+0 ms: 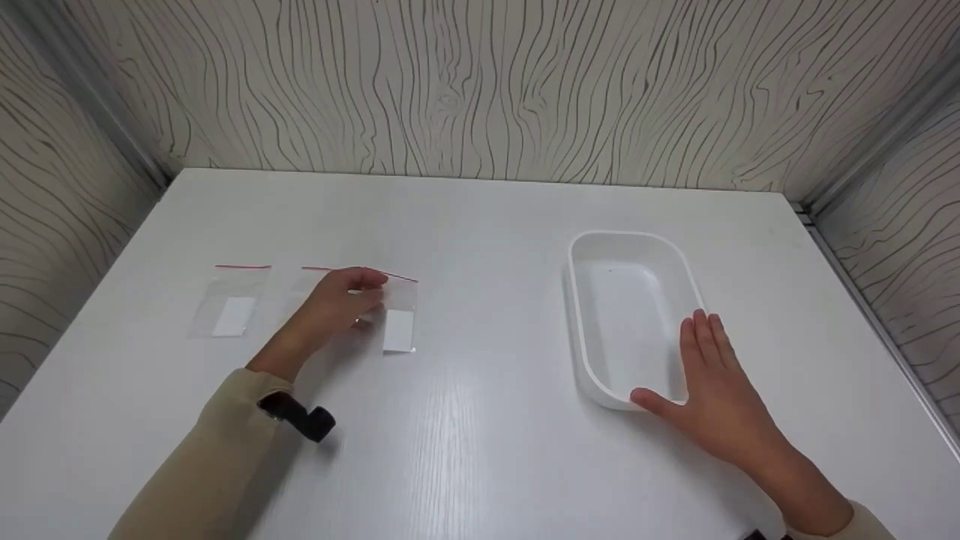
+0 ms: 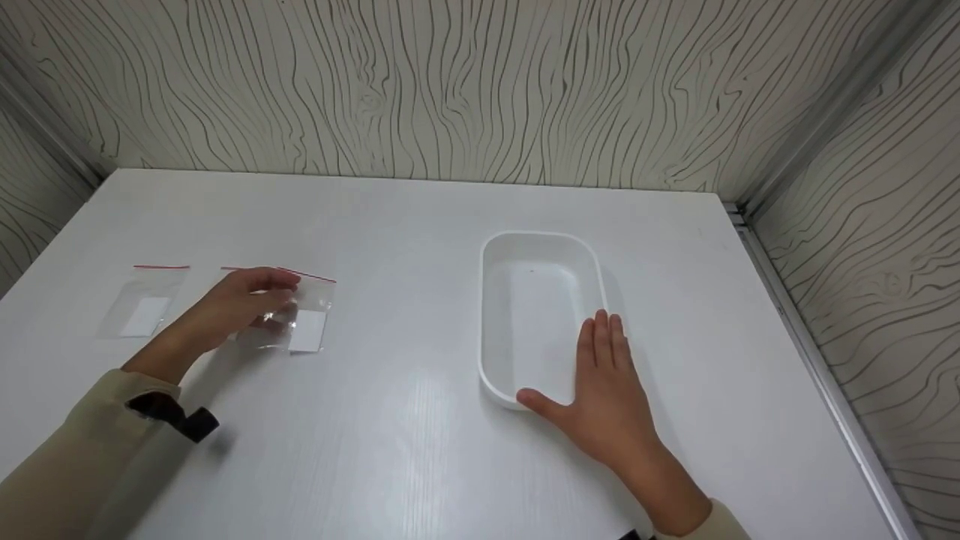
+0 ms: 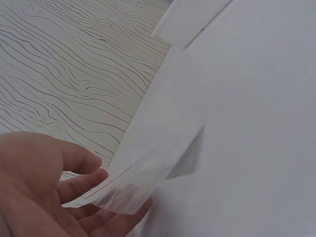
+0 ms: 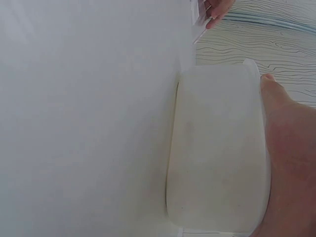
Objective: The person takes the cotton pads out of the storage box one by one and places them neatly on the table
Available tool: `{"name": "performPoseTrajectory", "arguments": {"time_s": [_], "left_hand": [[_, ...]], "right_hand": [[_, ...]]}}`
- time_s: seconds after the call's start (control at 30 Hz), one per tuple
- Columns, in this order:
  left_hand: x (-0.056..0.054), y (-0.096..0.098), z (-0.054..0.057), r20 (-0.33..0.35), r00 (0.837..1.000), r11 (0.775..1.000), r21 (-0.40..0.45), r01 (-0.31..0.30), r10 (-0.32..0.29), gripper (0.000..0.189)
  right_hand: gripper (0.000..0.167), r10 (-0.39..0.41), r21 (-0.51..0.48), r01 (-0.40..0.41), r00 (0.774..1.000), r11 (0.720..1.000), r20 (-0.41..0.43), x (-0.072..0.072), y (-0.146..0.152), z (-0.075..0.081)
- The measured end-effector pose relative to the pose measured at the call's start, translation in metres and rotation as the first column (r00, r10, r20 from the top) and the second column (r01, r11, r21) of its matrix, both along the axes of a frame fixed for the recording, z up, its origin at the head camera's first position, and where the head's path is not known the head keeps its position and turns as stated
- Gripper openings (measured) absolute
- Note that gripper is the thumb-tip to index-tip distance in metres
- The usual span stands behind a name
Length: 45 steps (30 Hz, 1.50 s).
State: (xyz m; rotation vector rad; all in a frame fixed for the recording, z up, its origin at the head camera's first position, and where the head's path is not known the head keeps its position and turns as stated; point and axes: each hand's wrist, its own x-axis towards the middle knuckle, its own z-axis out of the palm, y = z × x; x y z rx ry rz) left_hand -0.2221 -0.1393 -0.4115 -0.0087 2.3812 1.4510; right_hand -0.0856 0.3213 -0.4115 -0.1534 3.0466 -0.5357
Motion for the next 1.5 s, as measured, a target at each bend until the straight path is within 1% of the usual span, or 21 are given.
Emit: {"name": "performPoseTrajectory", "arguments": {"time_s": [0.13,0.3,0.43,0.57,0.73,0.87,1.1,1.3,1.5], "left_hand": [[-0.002,0.000,0.001,0.025,1.000,0.999,-0.033,0.011,-0.010,0.040],[-0.003,0.000,0.002,0.007,1.000,0.997,-0.074,0.024,-0.023,0.042],[-0.001,0.000,0.003,-0.005,1.000,0.996,-0.091,0.024,-0.025,0.044],[0.000,0.000,0.004,-0.003,1.000,0.996,-0.086,0.027,-0.027,0.045],[0.000,-0.001,0.007,0.007,1.000,0.998,-0.055,0.030,-0.030,0.046],[0.000,-0.003,0.009,0.008,1.000,0.998,-0.062,0.031,-0.030,0.047],[0.000,-0.004,0.014,0.049,0.998,0.996,-0.078,0.048,-0.044,0.049],[-0.001,-0.006,0.022,0.089,0.993,0.988,-0.128,0.085,-0.074,0.053],[-0.004,-0.005,0.024,0.105,0.991,0.979,-0.180,0.096,-0.078,0.053]], "right_hand": [[0.122,-0.002,0.005,0.002,1.000,1.000,0.005,-0.001,0.000,0.000],[0.122,-0.004,0.002,0.004,1.000,1.000,0.014,-0.001,0.000,0.000],[0.122,-0.006,0.000,0.006,1.000,1.000,0.019,-0.001,0.000,0.000],[0.123,-0.006,-0.002,0.006,1.000,1.000,0.019,0.000,0.000,0.000],[0.122,-0.003,0.001,0.003,1.000,1.000,0.006,0.000,0.000,-0.001],[0.121,-0.002,0.003,0.002,1.000,1.000,0.000,0.000,0.001,-0.001],[0.121,-0.005,-0.009,0.005,1.000,1.000,0.008,0.000,0.001,-0.001],[0.122,-0.006,-0.011,0.006,1.000,1.000,0.009,0.000,0.001,-0.001],[0.122,-0.005,-0.012,0.005,1.000,1.000,0.008,0.000,0.001,-0.001]]}}
